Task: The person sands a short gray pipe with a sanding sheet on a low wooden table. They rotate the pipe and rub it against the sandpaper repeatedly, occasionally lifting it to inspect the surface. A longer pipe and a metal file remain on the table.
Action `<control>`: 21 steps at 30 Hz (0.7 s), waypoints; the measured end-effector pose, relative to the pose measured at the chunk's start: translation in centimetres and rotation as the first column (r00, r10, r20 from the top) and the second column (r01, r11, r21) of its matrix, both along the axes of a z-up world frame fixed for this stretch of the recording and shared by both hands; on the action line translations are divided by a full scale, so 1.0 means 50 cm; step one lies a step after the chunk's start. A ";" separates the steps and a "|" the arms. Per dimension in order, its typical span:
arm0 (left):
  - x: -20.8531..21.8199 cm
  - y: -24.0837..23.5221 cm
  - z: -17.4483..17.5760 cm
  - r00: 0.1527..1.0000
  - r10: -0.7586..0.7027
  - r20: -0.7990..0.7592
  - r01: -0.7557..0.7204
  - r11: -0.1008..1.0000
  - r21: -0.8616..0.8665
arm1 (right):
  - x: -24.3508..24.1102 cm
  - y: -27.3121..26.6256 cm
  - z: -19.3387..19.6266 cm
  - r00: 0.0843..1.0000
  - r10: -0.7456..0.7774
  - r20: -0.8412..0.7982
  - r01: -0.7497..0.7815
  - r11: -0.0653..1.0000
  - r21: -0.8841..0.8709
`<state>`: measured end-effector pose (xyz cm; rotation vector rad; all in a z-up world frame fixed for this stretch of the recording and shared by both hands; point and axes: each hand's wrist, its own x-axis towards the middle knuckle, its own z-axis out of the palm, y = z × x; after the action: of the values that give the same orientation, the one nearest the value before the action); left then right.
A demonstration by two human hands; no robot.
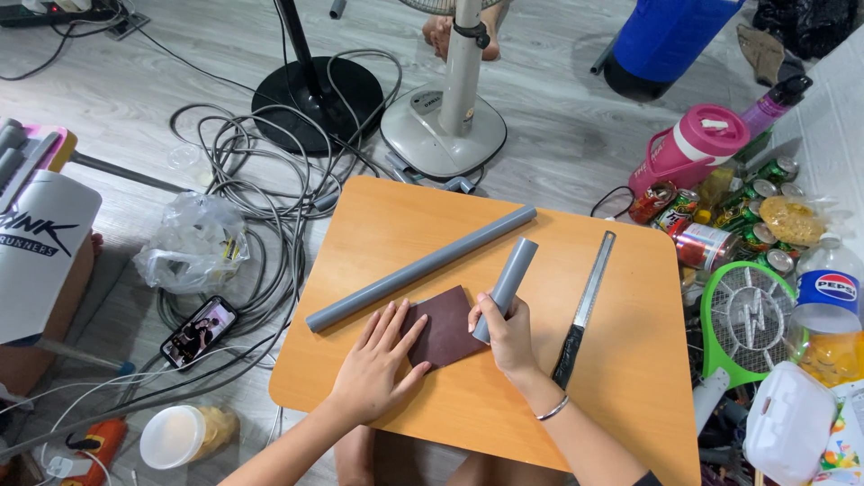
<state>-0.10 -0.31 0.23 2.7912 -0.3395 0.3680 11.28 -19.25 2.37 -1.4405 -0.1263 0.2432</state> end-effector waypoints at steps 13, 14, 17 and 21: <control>0.034 -0.017 -0.007 0.999 -0.009 -0.030 0.007 0.997 -0.074 | -0.018 0.033 -0.053 0.977 0.141 0.158 -0.067 0.913 -0.403; 0.032 -0.018 -0.010 1.000 -0.012 -0.022 0.010 0.997 -0.081 | -0.020 0.032 -0.052 0.975 0.136 0.174 -0.051 0.904 -0.424; 0.031 -0.016 -0.011 1.000 -0.003 -0.020 0.001 0.996 -0.094 | -0.013 0.034 -0.063 0.976 0.111 0.189 -0.019 0.903 -0.429; 0.034 -0.018 -0.021 0.998 -0.014 -0.057 0.007 0.994 -0.110 | -0.012 0.034 -0.058 0.970 0.089 0.226 0.002 0.927 -0.375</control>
<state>1.59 -1.19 -0.80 2.6853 -0.3109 0.2939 10.67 -17.54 -0.51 -1.8477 -0.3244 0.1316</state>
